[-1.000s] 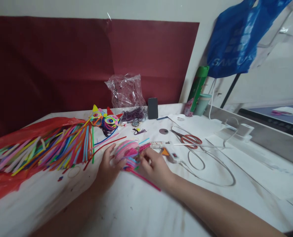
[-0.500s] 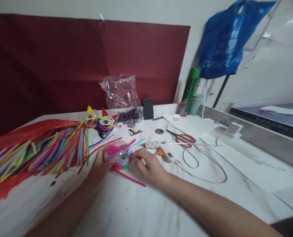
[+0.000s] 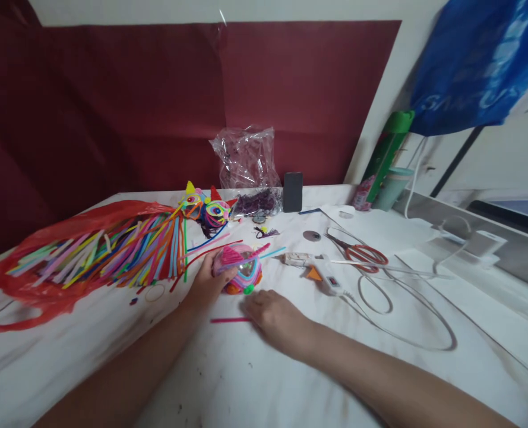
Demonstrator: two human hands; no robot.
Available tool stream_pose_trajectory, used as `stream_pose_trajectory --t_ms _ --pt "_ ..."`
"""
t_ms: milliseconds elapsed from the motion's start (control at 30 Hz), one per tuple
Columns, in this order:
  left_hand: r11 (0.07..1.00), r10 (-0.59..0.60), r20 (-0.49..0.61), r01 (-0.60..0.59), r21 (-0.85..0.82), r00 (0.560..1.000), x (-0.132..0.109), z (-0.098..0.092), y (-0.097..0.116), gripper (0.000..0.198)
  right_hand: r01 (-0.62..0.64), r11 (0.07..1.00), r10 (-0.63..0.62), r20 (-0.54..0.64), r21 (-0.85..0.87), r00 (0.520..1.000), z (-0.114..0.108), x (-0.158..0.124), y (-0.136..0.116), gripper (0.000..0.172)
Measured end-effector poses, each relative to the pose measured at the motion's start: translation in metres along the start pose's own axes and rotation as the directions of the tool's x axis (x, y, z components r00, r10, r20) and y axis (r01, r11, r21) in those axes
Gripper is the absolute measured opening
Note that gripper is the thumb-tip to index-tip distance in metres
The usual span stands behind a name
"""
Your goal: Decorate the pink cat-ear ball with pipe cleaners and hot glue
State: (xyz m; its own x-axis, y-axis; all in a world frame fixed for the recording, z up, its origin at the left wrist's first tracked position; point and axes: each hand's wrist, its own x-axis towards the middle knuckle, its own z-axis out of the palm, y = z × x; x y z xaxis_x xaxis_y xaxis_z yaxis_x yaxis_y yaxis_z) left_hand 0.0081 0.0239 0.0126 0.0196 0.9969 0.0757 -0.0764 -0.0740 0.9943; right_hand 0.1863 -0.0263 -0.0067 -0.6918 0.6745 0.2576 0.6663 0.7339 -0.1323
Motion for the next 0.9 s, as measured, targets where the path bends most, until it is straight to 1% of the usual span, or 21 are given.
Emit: stream_pose_trajectory --t_ms 67,100,133,200,233,300,367,400,467,500,533,567,600,633,667,700,733,800,900 --pt "1.000 -0.001 0.011 0.001 -0.008 1.000 0.001 -0.001 0.000 0.061 -0.053 0.996 0.056 0.053 -0.071 0.997 -0.011 -0.005 0.009 0.006" --pt "1.000 -0.001 0.017 0.001 -0.013 1.000 0.001 -0.002 0.000 0.061 -0.076 0.995 0.079 0.047 -0.061 0.996 -0.015 -0.007 0.012 0.003" --pt "1.000 0.002 0.026 -0.001 -0.019 1.000 0.001 -0.002 0.000 0.061 -0.074 0.997 0.075 0.027 -0.027 0.997 -0.017 -0.009 0.012 0.005" --pt "0.999 0.008 0.038 -0.007 -0.034 0.999 0.001 -0.002 -0.001 0.064 -0.003 0.998 0.005 -0.028 0.062 1.000 -0.015 -0.009 0.009 0.009" --pt "0.999 0.014 0.037 -0.012 -0.037 0.999 0.001 -0.002 -0.001 0.065 0.041 0.996 -0.036 -0.054 0.083 0.998 -0.012 -0.007 0.005 0.008" --pt "0.999 0.026 0.040 -0.025 -0.029 0.999 0.001 -0.003 -0.003 0.066 0.088 0.995 -0.083 -0.077 0.054 0.994 -0.002 -0.004 -0.003 0.003" --pt "0.999 0.038 0.052 -0.037 -0.018 0.998 0.001 -0.004 -0.006 0.063 0.097 0.995 -0.096 -0.096 0.005 0.991 0.005 -0.002 -0.007 0.015" --pt "0.999 0.042 0.064 -0.041 -0.016 0.997 0.001 -0.005 -0.007 0.061 0.117 0.993 -0.114 -0.109 0.019 0.988 0.005 -0.001 -0.007 0.018" --pt "0.999 0.042 0.088 -0.040 -0.024 0.995 0.002 -0.008 -0.007 0.060 0.158 0.975 -0.133 -0.162 0.154 0.978 0.001 -0.002 -0.004 0.016" --pt "0.999 0.038 0.095 -0.035 -0.033 0.995 0.002 -0.009 -0.007 0.061 0.151 0.957 -0.097 -0.218 0.247 0.971 -0.003 -0.003 -0.001 0.015" --pt "0.999 0.030 0.101 -0.026 -0.039 0.994 0.003 -0.009 -0.007 0.062 0.119 0.934 -0.019 -0.285 0.337 0.958 -0.007 -0.004 0.001 0.013" --pt "0.999 0.020 0.104 -0.016 -0.043 0.994 0.003 -0.010 -0.007 0.065 0.067 0.907 0.089 -0.345 0.416 0.934 -0.011 -0.005 0.004 0.011" --pt "0.999 0.014 0.104 -0.009 -0.045 0.994 0.003 -0.010 -0.007 0.068 0.005 0.878 0.208 -0.390 0.478 0.897 -0.014 -0.005 0.007 0.010" --pt "0.999 0.010 0.098 -0.006 -0.040 0.995 0.003 -0.010 -0.007 0.070 -0.052 0.850 0.308 -0.414 0.524 0.857 -0.017 -0.004 0.009 0.010" --pt "1.000 0.009 0.090 -0.007 -0.030 0.996 0.003 -0.009 -0.008 0.072 -0.099 0.825 0.380 -0.417 0.557 0.826 -0.018 -0.003 0.010 0.009" --pt "1.000 0.013 0.080 -0.012 -0.016 0.997 0.002 -0.008 -0.009 0.074 -0.132 0.807 0.423 -0.406 0.576 0.810 -0.018 -0.002 0.011 0.010" --pt "1.000 0.020 0.071 -0.020 0.000 0.997 0.000 -0.007 -0.010 0.075 -0.151 0.802 0.438 -0.395 0.578 0.808 -0.018 -0.002 0.011 0.011" --pt "0.998 0.045 0.066 -0.048 0.045 0.997 -0.004 -0.003 -0.012 0.077 -0.154 0.822 0.418 -0.397 0.548 0.817 -0.016 -0.001 0.011 0.013" --pt "0.992 0.080 0.074 -0.087 0.091 0.994 -0.009 0.001 -0.014 0.080 -0.101 0.886 0.322 -0.444 0.453 0.836 -0.017 -0.002 0.010 0.015"
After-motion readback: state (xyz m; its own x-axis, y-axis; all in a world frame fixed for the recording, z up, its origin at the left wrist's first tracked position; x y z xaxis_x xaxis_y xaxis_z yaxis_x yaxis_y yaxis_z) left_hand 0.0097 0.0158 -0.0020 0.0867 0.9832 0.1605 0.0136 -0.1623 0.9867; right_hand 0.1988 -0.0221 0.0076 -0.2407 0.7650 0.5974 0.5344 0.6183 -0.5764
